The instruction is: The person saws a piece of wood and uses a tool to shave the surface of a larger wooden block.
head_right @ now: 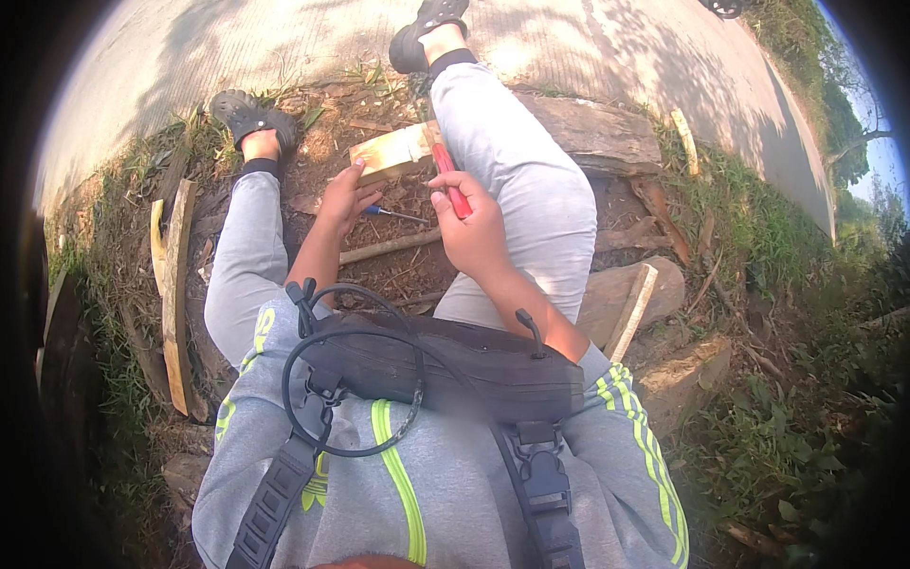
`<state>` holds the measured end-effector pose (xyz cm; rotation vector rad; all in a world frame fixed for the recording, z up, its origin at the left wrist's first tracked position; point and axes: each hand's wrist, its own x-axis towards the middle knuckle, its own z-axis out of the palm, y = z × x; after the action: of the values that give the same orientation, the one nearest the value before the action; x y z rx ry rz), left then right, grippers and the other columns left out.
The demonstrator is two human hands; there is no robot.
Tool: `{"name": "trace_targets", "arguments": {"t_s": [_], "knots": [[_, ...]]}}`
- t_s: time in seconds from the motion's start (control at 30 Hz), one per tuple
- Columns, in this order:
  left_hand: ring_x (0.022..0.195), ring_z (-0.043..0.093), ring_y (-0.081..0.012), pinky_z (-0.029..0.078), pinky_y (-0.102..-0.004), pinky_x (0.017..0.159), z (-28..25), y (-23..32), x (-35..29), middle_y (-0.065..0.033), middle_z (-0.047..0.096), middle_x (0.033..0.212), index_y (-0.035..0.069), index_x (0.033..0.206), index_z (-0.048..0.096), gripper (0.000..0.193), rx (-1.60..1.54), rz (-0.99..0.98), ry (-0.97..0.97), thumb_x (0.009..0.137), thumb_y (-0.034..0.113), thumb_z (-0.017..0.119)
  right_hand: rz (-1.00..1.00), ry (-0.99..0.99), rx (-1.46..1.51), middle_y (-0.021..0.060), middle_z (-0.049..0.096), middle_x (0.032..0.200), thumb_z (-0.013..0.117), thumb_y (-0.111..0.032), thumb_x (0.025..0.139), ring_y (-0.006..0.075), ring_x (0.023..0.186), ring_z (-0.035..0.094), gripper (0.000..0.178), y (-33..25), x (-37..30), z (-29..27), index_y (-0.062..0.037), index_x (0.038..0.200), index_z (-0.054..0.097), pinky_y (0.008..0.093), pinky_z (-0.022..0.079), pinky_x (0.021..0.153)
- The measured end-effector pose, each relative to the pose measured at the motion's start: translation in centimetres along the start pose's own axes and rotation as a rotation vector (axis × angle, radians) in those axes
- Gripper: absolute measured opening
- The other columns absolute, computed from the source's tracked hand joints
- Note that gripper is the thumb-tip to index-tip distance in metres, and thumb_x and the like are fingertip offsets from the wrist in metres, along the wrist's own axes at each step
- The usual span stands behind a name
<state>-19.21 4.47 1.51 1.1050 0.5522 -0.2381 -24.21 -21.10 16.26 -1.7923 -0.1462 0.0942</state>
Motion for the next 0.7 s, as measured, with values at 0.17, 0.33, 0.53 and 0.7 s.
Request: {"name": "trace_targets", "arguments": {"t_s": [0.17, 0.33, 0.53, 0.7], "knots": [[0.129, 0.068, -0.0331, 0.057, -0.0448, 0.105, -0.1, -0.5, 0.4, -0.0187, 0.065, 0.14, 0.0, 0.145, 0.05, 0.054, -0.013, 0.036, 0.003, 0.113, 0.042, 0.058, 0.027, -0.08, 0.109, -0.003, 0.057, 0.078, 0.065, -0.009, 0.108, 0.0041, 0.058, 0.048, 0.009, -0.5, -1.8, -1.7, -0.0076, 0.117, 0.063, 0.0232, 0.039, 0.052], [0.131, 0.065, -0.0383, 0.053, -0.0513, 0.112, 0.1, -0.6, 0.3, -0.0233, 0.058, 0.144, -0.004, 0.147, 0.046, 0.059, -0.041, 0.033, 0.013, 0.112, 0.041, 0.06, 0.189, -0.098, 0.275, -0.0016, 0.053, 0.076, 0.062, -0.006, 0.108, 0.0062, 0.055, 0.046, 0.009, -2.4, -2.9, -2.2, -0.007, 0.116, 0.058, 0.0252, 0.038, 0.051], [0.124, 0.069, -0.0323, 0.057, -0.0484, 0.104, 0.3, 0.1, 0.7, -0.0187, 0.063, 0.137, 0.0, 0.141, 0.049, 0.048, -0.01, -0.015, 0.023, 0.111, 0.035, 0.059, 0.271, -0.181, 0.529, -0.005, 0.055, 0.079, 0.063, -0.006, 0.107, 0.0032, 0.062, 0.05, 0.006, -2.3, -1.1, -1.0, -0.0083, 0.111, 0.06, 0.0229, 0.04, 0.055], [0.128, 0.063, -0.0382, 0.049, -0.0501, 0.112, 1.7, 0.4, 2.3, -0.0216, 0.064, 0.135, 0.0, 0.152, 0.045, 0.059, 1.019, 0.608, 0.552, 0.103, 0.028, 0.064, 0.159, -0.121, 0.33, -0.0044, 0.053, 0.077, 0.062, -0.004, 0.107, 0.0033, 0.057, 0.047, 0.009, 1.4, 1.9, 2.1, -0.008, 0.114, 0.057, 0.0234, 0.036, 0.051]]}}
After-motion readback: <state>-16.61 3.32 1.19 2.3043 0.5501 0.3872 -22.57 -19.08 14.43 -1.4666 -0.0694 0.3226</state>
